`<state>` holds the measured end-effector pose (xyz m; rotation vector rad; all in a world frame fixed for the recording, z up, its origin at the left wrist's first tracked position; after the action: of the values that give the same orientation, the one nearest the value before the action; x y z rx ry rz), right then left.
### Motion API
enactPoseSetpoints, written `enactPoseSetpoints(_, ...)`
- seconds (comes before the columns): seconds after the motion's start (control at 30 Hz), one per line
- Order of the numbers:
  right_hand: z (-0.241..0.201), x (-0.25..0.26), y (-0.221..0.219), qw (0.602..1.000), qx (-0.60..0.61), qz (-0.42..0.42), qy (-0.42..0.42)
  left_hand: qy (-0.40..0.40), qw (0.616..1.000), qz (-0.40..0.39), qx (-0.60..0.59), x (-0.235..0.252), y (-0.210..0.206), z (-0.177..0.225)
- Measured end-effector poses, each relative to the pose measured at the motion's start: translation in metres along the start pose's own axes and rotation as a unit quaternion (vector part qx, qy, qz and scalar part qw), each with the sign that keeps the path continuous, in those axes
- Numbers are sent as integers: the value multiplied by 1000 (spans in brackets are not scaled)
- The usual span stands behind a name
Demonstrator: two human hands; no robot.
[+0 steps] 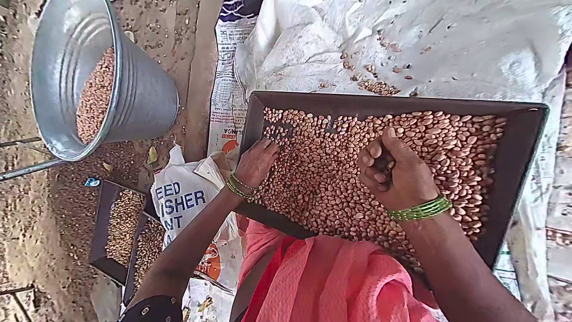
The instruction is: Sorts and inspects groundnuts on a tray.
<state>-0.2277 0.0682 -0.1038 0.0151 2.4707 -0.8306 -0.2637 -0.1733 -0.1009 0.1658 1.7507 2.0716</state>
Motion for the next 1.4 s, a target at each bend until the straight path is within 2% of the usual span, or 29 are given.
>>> enactPoseSetpoints(0.1, 2, 0, -1, 1000, -4, 4, -5, 13, 1000, -6, -17, 1, 0, -7)
enactPoseSetpoints(0.3, 5, -1, -2, 1000, -2, -5, -10, 46, 992, 58, -105, 3, 22, -19)
enactPoseSetpoints(0.47, 5, -1, -3, 1000, -8, 3, -15, 13, 994, 2, -104, -3, 3, -9)
enactPoseSetpoints(0.73, 5, 0, -3, 1000, -12, -2, -12, 13, 999, -36, 7, -12, -6, 5)
enactPoseSetpoints(0.83, 8, 0, -4, 1000, -11, 0, -17, 22, 998, -53, 11, -10, -5, 5)
enactPoseSetpoints(0.93, 14, -2, -5, 999, -32, 12, -41, 16, 996, -18, -86, 3, 22, 1)
enactPoseSetpoints(1.07, 36, -5, -17, 993, -77, -22, -83, -88, 957, 10, -277, -1, 88, 53)
enactPoseSetpoints(1.13, 41, -7, -23, 993, -55, -53, -92, -104, 954, 22, -281, -2, 99, 62)
enactPoseSetpoints(1.23, 34, -8, -23, 995, -12, -59, -84, -32, 979, 25, -202, 10, 68, 25)
enactPoseSetpoints(1.3, 23, -5, -19, 997, -3, -52, -63, 35, 985, -49, -164, 16, 30, 0)
enactPoseSetpoints(1.4, 15, -4, -14, 998, 9, -42, -45, 69, 977, -104, -172, 16, -6, -3)
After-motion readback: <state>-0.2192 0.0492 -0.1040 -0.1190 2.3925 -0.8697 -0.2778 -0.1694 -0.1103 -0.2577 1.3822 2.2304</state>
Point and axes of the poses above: each hand's wrist, its own x-axis towards the middle knuckle, its own y-axis out of the back of the hand, z = x × y, the point moved 8 cm from there along x, towards the middle knuckle, and after that the axes turned 3 degrees about x, right-handed, at the moved point
